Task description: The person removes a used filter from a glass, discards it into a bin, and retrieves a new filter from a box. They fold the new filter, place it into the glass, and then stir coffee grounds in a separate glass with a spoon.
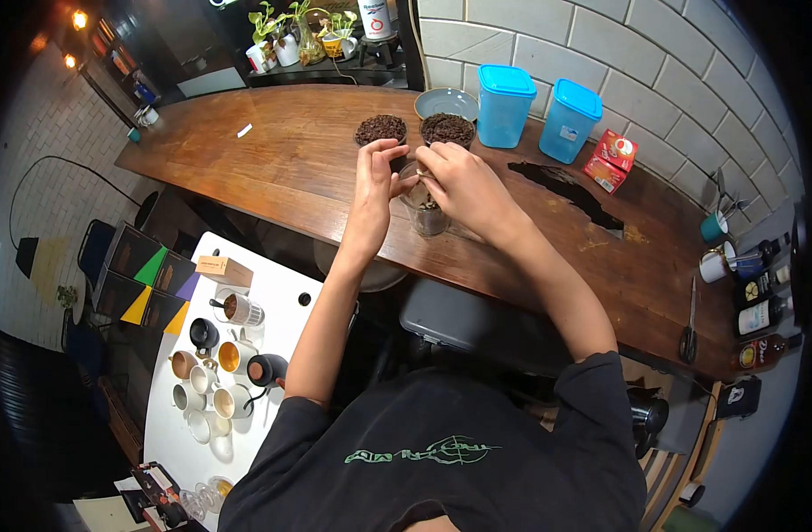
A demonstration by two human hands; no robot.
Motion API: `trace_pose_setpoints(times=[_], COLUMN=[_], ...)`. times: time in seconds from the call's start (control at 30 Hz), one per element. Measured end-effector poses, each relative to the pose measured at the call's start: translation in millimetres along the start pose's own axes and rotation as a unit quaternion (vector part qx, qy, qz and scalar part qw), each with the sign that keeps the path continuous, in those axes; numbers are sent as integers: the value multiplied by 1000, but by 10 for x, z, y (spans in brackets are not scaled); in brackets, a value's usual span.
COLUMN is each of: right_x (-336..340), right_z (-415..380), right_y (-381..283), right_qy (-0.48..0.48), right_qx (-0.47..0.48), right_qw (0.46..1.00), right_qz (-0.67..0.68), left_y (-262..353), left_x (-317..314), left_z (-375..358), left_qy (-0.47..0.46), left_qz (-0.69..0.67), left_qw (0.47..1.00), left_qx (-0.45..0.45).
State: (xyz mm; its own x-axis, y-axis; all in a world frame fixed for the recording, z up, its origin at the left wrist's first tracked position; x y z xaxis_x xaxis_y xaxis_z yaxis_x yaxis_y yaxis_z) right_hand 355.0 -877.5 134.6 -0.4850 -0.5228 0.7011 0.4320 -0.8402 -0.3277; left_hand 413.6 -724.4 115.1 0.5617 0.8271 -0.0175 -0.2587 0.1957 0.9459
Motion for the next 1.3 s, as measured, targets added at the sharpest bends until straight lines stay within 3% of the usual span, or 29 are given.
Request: trace_pose_setpoints(times=[0.27, 0.53, 0.97, 1.03, 1.17, 1.3], right_x=[-16, -18, 82, 101, 77, 227], right_z=[-49, -37, -7, -1, -49, -164], right_y=[97, 80, 63, 46, 48, 35], right_qy=[-4, 8, 2, 3, 33, 115], right_qx=[-21, -40, -86, -110, -130, -282], right_qw=[999, 999, 996, 992, 990, 941], right_qz=[-44, -27, 1, 61, 51, 147], left_y=[-37, 10, 77, 123, 113, 5], left_x=[81, 95, 139, 153, 187, 216], left_z=[42, 51, 21, -15, -96, -276], left_qy=[18, 30, -8, -8, 7, 25], left_qz=[-39, -180, -82, -58, -60, -74], left_qw=[999, 981, 996, 997, 996, 993], left_qx=[-29, 61, -21, -43, -70, -84])
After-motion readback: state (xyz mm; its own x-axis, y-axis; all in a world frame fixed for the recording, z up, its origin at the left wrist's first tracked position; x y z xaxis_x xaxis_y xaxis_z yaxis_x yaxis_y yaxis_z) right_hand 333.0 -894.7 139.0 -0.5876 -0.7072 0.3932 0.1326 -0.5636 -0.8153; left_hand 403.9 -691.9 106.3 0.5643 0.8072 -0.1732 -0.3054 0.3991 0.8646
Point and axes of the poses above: each hand's wrist, its own z-axis towards the middle knuckle, its own x-axis out of the back of the hand, y = z × x, the point moved 1 cm from there along z, towards the middle knuckle, and after that the axes turned 2 degrees about z, right-handed, at the moved point
